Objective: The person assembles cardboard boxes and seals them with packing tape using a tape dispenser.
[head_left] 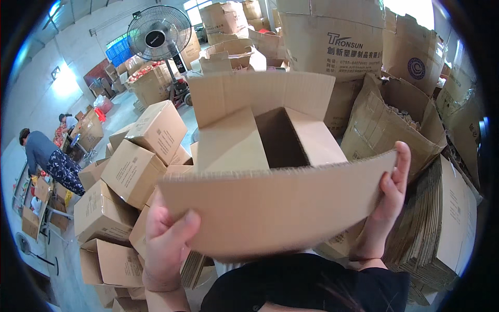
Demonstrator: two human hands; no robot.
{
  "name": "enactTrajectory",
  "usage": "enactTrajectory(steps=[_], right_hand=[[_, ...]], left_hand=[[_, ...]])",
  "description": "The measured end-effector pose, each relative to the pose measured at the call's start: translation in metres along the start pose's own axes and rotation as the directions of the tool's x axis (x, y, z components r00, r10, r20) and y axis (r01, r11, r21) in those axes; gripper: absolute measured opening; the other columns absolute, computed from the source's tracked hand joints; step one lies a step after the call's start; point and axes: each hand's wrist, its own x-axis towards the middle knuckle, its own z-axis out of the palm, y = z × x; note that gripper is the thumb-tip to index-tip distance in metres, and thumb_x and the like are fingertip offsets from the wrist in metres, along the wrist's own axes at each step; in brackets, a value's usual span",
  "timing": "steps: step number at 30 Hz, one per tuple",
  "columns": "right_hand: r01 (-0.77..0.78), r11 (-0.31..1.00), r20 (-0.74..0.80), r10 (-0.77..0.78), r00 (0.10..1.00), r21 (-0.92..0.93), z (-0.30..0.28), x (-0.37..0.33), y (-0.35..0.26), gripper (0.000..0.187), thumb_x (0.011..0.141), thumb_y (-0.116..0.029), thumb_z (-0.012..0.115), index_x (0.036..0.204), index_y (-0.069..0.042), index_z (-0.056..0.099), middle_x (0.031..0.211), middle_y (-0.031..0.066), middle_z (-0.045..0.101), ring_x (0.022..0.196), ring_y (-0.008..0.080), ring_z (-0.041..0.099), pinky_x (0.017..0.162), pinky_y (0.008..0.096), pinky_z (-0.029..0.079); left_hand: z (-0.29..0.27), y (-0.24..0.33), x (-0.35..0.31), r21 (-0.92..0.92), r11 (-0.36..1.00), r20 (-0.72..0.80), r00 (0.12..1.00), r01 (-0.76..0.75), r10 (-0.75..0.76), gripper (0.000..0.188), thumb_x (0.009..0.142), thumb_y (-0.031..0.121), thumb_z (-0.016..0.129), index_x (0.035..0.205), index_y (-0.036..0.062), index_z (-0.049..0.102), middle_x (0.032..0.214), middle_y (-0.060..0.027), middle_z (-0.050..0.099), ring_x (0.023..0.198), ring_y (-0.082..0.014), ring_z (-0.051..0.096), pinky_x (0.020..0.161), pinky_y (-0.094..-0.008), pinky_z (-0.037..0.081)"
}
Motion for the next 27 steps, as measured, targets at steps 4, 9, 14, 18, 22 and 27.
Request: enactTrajectory(steps=[4,9,14,18,22,27], right_hand=[[-0.169,0.971,0.385,0.094,0.918,0.167,-0.001,0.008,-0.006,0.083,0.088,-0.021,0.066,0.151,0.000,0.015,0.098,0.0167,0.071,0.093,0.0268,0.071,0.086,0.0422,0.058],[0.151,0.986,0.988,0.047,0.150,-0.069,-0.010,0.048,0.007,0.062,0.090,-0.037,0.064,0.128,0.012,0.054,0.116,0.0246,0.066,0.119,0.0346,0.060,0.118,0.0519,0.019],[-0.134,0.969,0.951,0.231,0.207,-0.206,-0.017,0.029,0.022,0.054,0.092,-0.034,0.063,0.126,0.008,0.059,0.124,0.0227,0.063,0.130,0.0302,0.051,0.118,0.0471,0.017],[-0.505,0.790,0.394,0.612,0.686,-0.347,0.003,0.001,0.006,0.078,0.079,-0.017,0.077,0.142,0.009,0.038,0.134,0.0174,0.055,0.126,0.0263,0.051,0.108,0.0354,0.034],[0.063,0.943,0.201,0.005,0.980,-0.328,0.035,-0.007,0.043,0.087,0.079,-0.014,0.076,0.151,-0.005,0.028,0.152,0.0217,0.035,0.144,0.0306,0.030,0.115,0.0406,0.027],[0.701,0.525,0.868,0.389,0.307,-0.483,0.021,0.022,0.007,0.034,0.085,-0.026,0.069,0.118,-0.016,0.069,0.124,0.0036,0.067,0.123,0.0313,0.057,0.114,0.0492,0.033]], left_hand=[[-0.014,0.008,0.006,0.068,0.983,0.596,0.783,0.170,-0.176,0.082,0.084,0.050,0.069,0.142,-0.0022,0.044,0.142,-0.0186,0.050,0.136,-0.0260,0.040,0.113,-0.0398,0.027],[-0.042,-0.024,0.043,0.182,0.896,0.964,0.253,-0.404,-0.081,0.087,0.088,0.062,0.054,0.146,-0.0008,0.040,0.152,-0.0197,0.038,0.149,-0.0343,0.016,0.117,-0.0490,-0.001],[-0.083,-0.043,0.001,0.144,0.988,0.776,0.614,0.056,-0.147,0.076,0.087,0.045,0.061,0.145,0.0013,0.041,0.154,-0.0192,0.033,0.147,-0.0322,0.023,0.120,-0.0490,0.007],[-0.035,-0.032,-0.006,0.055,0.960,0.131,0.951,0.274,-0.279,0.082,0.082,0.026,0.067,0.150,0.0006,0.030,0.158,-0.0191,0.025,0.145,-0.0299,0.028,0.120,-0.0470,0.012],[-0.038,-0.060,0.004,0.342,0.938,-0.122,0.987,-0.055,0.103,0.102,0.074,0.015,0.074,0.155,0.0020,0.014,0.162,-0.0189,0.011,0.149,-0.0340,0.013,0.120,-0.0480,0.013],[-0.040,-0.030,0.022,0.773,0.625,0.165,0.986,-0.106,-0.037,0.103,0.077,0.012,0.075,0.156,0.0041,0.010,0.161,-0.0215,0.006,0.149,-0.0410,-0.005,0.120,-0.0525,0.006]])
